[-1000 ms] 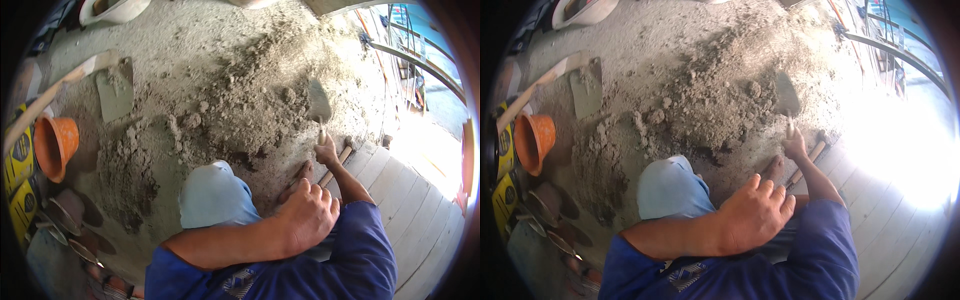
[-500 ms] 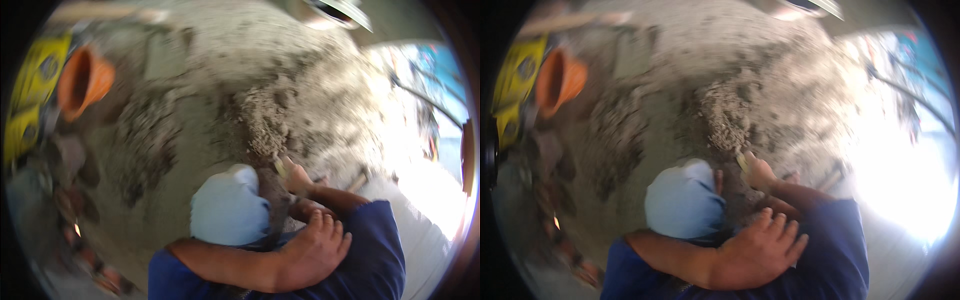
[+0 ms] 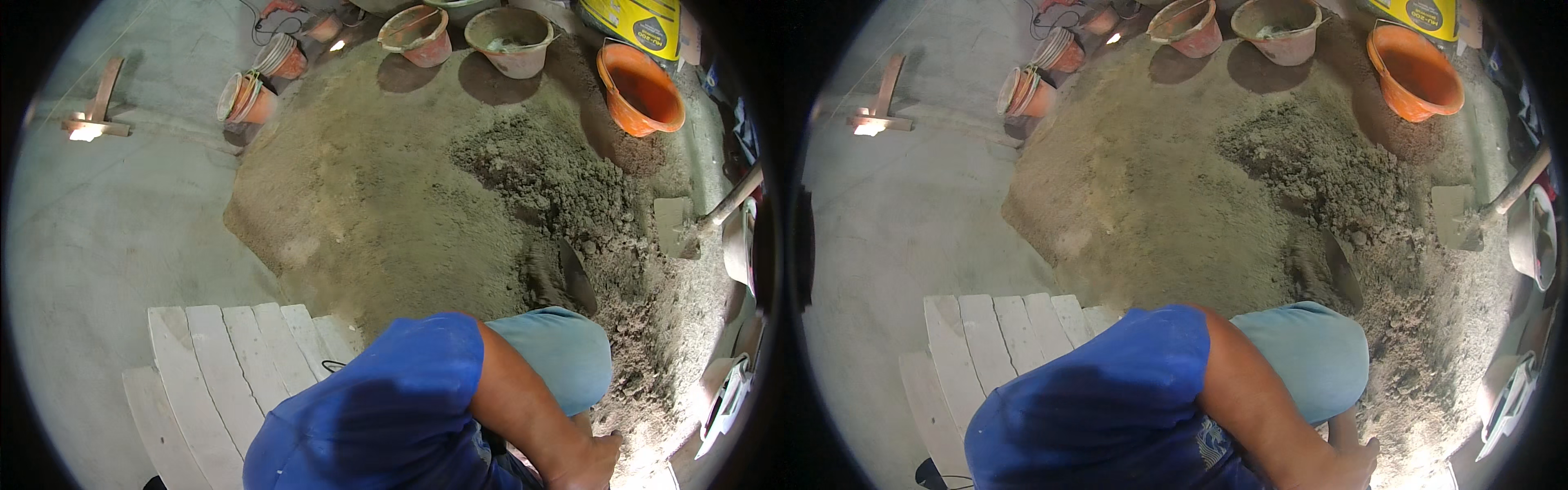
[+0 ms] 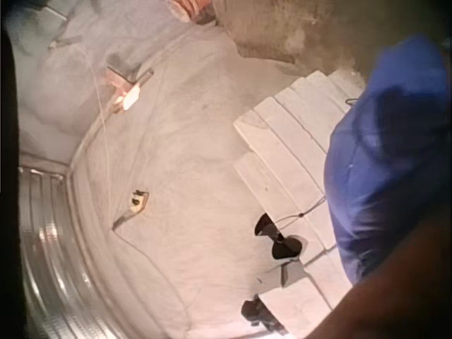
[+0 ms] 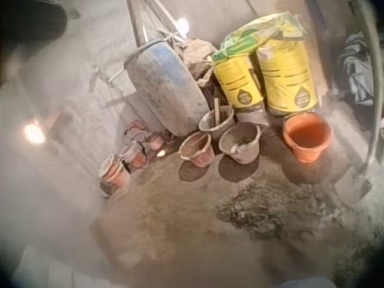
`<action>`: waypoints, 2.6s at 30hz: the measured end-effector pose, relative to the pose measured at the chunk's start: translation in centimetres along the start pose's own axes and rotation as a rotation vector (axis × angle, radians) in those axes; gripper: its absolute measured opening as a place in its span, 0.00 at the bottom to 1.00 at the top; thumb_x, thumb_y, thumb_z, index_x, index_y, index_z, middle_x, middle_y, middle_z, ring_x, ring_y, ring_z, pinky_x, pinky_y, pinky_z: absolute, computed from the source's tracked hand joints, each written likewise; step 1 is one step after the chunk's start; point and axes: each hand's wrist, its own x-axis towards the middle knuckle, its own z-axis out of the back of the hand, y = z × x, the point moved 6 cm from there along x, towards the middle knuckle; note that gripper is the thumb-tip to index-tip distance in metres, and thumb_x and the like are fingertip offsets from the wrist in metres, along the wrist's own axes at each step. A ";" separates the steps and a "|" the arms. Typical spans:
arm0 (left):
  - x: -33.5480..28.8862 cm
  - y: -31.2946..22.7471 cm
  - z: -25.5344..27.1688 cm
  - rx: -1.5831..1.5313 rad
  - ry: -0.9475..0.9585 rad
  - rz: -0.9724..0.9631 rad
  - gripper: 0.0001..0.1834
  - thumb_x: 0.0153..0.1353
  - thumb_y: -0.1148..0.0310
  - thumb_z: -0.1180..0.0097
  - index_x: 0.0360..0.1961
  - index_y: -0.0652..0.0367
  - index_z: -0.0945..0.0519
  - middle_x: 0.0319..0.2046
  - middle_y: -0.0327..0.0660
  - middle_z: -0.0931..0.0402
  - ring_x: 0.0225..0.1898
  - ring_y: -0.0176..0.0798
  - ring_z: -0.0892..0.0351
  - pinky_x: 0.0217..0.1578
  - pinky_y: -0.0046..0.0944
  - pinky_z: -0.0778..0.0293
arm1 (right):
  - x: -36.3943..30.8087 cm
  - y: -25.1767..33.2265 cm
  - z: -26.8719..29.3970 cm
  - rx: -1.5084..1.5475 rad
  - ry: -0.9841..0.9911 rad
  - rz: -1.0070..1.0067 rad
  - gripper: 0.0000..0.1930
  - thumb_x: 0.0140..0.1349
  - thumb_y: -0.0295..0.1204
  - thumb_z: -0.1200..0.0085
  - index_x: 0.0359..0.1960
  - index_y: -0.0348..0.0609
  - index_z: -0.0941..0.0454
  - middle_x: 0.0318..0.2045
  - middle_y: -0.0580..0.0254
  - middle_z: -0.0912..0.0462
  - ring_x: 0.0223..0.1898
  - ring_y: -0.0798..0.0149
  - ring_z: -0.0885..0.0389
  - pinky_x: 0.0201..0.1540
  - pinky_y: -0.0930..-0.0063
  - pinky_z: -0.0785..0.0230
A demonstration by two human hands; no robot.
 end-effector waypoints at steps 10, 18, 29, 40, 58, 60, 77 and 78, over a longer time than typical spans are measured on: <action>-5.3 -3.2 3.8 0.182 -0.366 -0.218 0.25 0.63 0.64 0.49 0.55 0.73 0.22 0.46 0.60 0.18 0.51 0.56 0.18 0.50 0.55 0.24 | -1.6 -6.1 8.7 -0.051 -0.450 -0.066 0.22 0.67 0.32 0.50 0.63 0.53 0.25 0.52 0.43 0.18 0.46 0.46 0.17 0.47 0.53 0.26; -2.5 -4.6 2.6 0.022 0.399 -0.236 0.27 0.62 0.65 0.45 0.62 0.63 0.23 0.55 0.55 0.23 0.53 0.54 0.23 0.54 0.55 0.28 | -17.5 -39.7 17.2 -0.088 -1.381 -0.491 0.08 0.62 0.16 0.54 0.41 0.38 0.29 0.35 0.35 0.22 0.39 0.34 0.22 0.43 0.50 0.29; -1.8 -3.9 2.7 0.033 0.399 -0.237 0.25 0.65 0.64 0.48 0.62 0.61 0.22 0.55 0.56 0.22 0.51 0.55 0.21 0.55 0.58 0.26 | -14.1 -28.8 17.6 0.016 -0.584 -0.837 0.13 0.68 0.27 0.50 0.51 0.34 0.23 0.44 0.46 0.20 0.45 0.53 0.24 0.46 0.59 0.29; -1.9 -4.2 3.1 0.001 0.442 -0.313 0.27 0.66 0.63 0.50 0.64 0.63 0.23 0.54 0.58 0.21 0.51 0.56 0.21 0.54 0.58 0.24 | -3.8 -9.1 0.9 -0.903 0.091 -0.100 0.12 0.66 0.23 0.45 0.50 0.35 0.20 0.70 0.38 0.33 0.53 0.57 0.21 0.45 0.76 0.20; -2.9 -4.0 2.5 0.045 0.362 -0.198 0.24 0.65 0.65 0.49 0.61 0.63 0.21 0.53 0.59 0.22 0.48 0.53 0.20 0.53 0.54 0.25 | -0.3 -18.4 17.6 -0.264 -0.491 -0.533 0.19 0.77 0.25 0.62 0.67 0.43 0.34 0.26 0.61 0.23 0.15 0.75 0.36 0.12 0.80 0.41; -3.1 -3.4 2.4 0.063 0.369 -0.181 0.25 0.65 0.65 0.48 0.61 0.64 0.22 0.53 0.59 0.22 0.48 0.54 0.20 0.53 0.55 0.25 | -0.4 -13.7 15.9 -0.171 -0.327 -0.465 0.20 0.77 0.26 0.61 0.68 0.44 0.35 0.24 0.62 0.23 0.15 0.73 0.35 0.13 0.79 0.38; 0.1 11.1 16.9 -0.828 -0.540 0.357 0.41 0.67 0.57 0.35 0.76 0.59 0.37 0.68 0.52 0.30 0.63 0.46 0.24 0.59 0.46 0.24 | 1.0 -6.9 17.5 0.232 -0.390 -0.311 0.24 0.73 0.48 0.48 0.64 0.49 0.27 0.48 0.45 0.14 0.48 0.49 0.13 0.56 0.53 0.21; 1.6 13.9 19.9 -0.721 -0.671 0.424 0.40 0.67 0.57 0.34 0.75 0.59 0.37 0.62 0.49 0.26 0.60 0.44 0.22 0.57 0.45 0.23 | 0.9 -7.9 17.5 0.247 -0.392 -0.325 0.24 0.73 0.49 0.48 0.63 0.49 0.27 0.48 0.45 0.14 0.48 0.49 0.13 0.56 0.54 0.21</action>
